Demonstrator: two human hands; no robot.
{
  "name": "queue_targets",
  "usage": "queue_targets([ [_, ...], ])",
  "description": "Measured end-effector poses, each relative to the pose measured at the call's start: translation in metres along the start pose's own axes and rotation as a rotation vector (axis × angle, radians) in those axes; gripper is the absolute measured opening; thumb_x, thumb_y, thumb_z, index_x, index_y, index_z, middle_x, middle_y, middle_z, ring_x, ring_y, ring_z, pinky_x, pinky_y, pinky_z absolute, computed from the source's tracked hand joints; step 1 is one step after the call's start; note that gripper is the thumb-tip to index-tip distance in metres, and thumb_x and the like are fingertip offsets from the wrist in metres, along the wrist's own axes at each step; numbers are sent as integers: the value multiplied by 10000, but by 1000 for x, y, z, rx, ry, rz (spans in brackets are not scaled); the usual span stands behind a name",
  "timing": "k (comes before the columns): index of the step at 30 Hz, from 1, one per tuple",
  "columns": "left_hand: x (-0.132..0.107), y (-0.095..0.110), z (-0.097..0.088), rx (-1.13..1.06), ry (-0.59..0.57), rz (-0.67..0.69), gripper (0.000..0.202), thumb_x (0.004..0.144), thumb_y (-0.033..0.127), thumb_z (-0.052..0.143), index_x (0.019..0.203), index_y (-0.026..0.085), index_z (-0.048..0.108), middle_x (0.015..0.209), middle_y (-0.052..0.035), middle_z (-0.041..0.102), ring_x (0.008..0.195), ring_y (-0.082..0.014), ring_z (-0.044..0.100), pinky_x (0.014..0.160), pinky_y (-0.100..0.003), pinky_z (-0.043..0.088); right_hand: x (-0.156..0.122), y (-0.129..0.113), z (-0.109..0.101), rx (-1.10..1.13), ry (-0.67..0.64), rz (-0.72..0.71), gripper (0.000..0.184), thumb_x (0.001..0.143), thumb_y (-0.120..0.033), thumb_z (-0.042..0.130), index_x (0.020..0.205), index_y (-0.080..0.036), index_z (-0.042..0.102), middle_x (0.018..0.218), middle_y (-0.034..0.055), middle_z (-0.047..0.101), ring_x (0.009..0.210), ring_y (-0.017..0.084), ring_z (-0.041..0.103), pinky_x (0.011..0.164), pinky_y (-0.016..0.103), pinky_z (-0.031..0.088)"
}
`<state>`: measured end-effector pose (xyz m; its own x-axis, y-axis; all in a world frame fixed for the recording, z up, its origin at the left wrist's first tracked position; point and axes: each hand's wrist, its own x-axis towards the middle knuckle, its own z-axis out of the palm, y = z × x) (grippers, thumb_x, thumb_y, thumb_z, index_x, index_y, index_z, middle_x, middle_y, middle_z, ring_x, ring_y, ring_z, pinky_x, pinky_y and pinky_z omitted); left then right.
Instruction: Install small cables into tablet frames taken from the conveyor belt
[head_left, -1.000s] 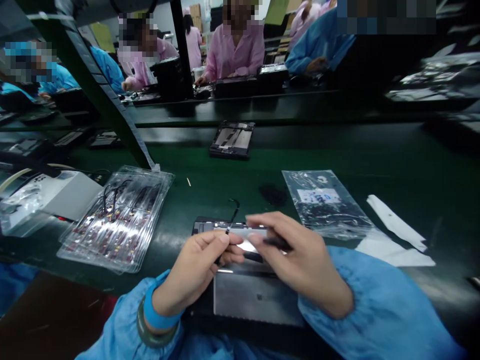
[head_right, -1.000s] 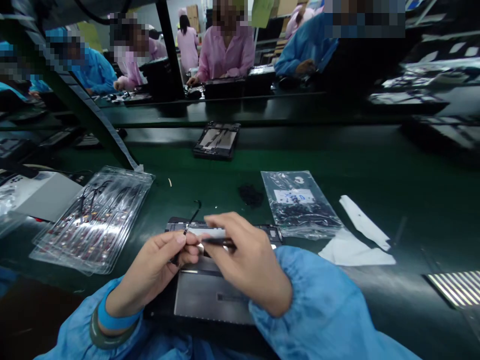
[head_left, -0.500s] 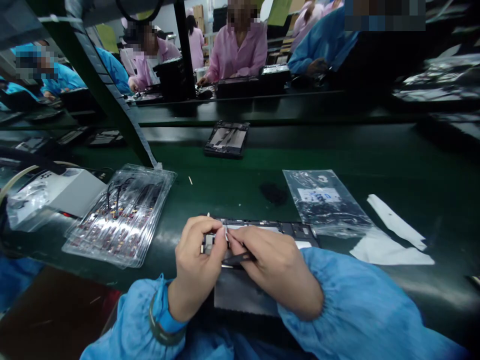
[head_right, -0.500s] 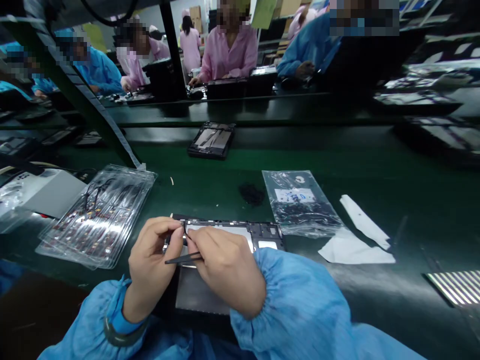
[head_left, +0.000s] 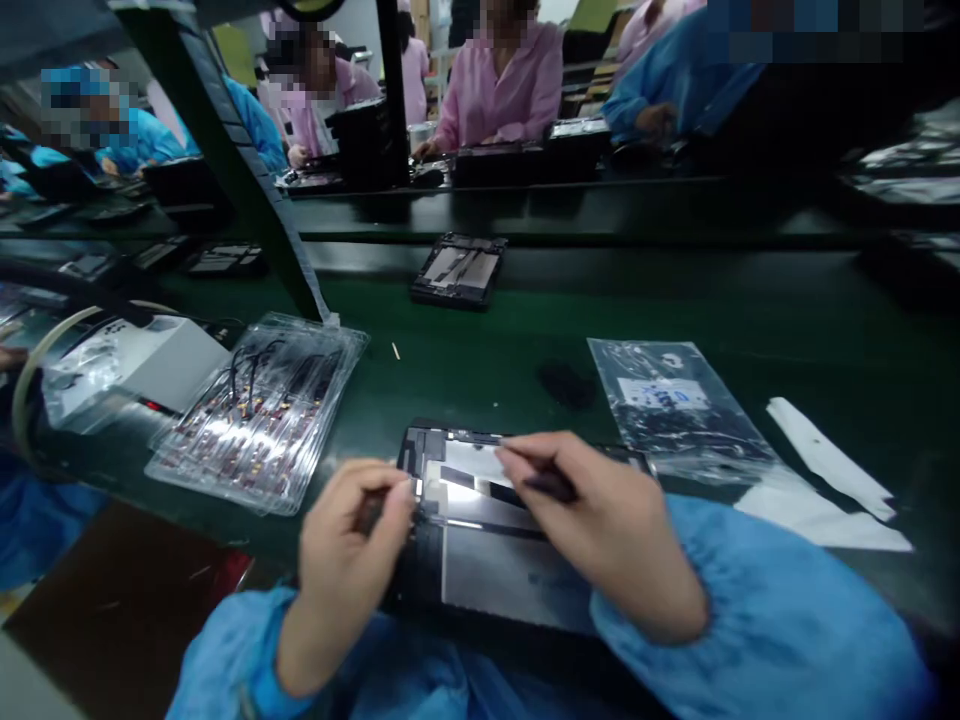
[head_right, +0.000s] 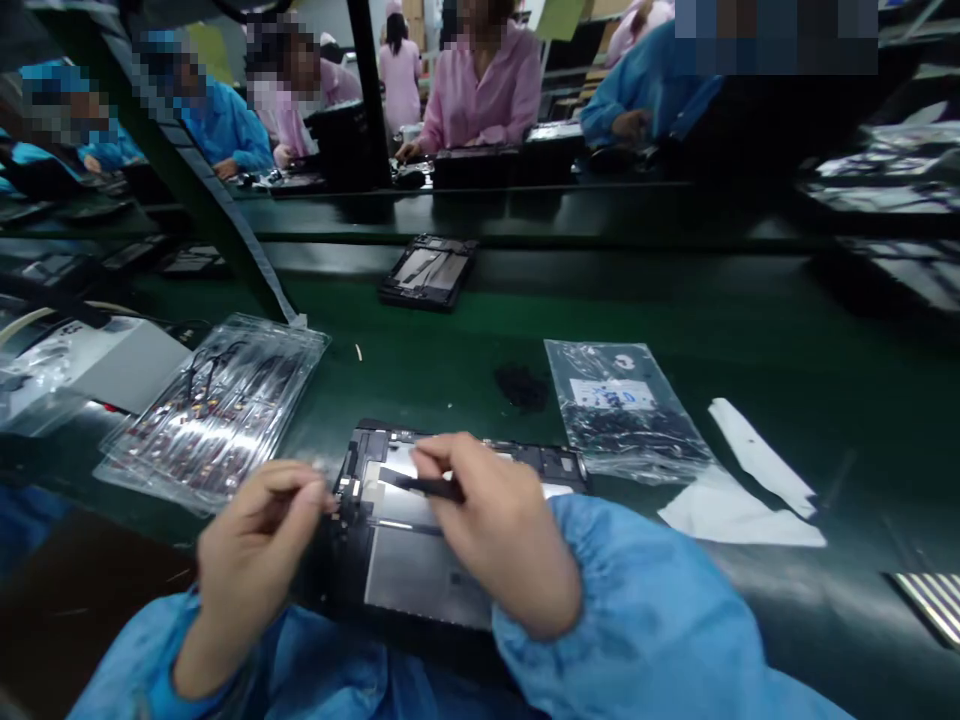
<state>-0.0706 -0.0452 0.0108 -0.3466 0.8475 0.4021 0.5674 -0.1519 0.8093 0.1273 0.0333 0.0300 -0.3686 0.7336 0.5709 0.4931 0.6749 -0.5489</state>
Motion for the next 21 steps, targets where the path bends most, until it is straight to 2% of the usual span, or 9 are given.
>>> queue_targets([
  [3,-4,7,28,-110,-38,-8,86,836,195,591,904,208,641,882,-41,609,782,-139,608,669,-229,512,-9,-11,17,-68,-16,-223,143,906,-140,492,885,-149,633,741,53,706,642,149,666,591,237,490],
  [6,-2,9,41,-160,-25,-30,79,838,199,591,899,203,641,886,-47,601,802,-143,603,685,-226,508,-11,-17,23,-89,-52,-296,175,913,-119,469,867,-128,638,661,49,668,589,146,635,564,246,469],
  [13,-1,9,42,-251,-7,-124,47,817,187,596,847,186,632,856,-27,594,723,-106,605,628,-179,499,-11,-17,22,-59,-71,-284,189,925,-124,454,867,-129,633,633,27,640,564,124,602,555,234,456],
  [18,1,10,45,-239,6,-125,55,792,157,576,768,169,624,781,-13,593,665,-89,594,580,-153,484,-14,-18,26,-52,-60,-281,205,920,-115,455,821,-119,634,629,35,641,556,120,604,552,229,451],
  [21,4,14,49,-245,-5,-159,65,767,161,567,715,164,605,731,-7,587,613,-86,579,537,-153,474,-13,-18,29,20,-79,-201,204,909,-130,472,795,-135,642,624,27,652,540,119,611,528,223,448],
])
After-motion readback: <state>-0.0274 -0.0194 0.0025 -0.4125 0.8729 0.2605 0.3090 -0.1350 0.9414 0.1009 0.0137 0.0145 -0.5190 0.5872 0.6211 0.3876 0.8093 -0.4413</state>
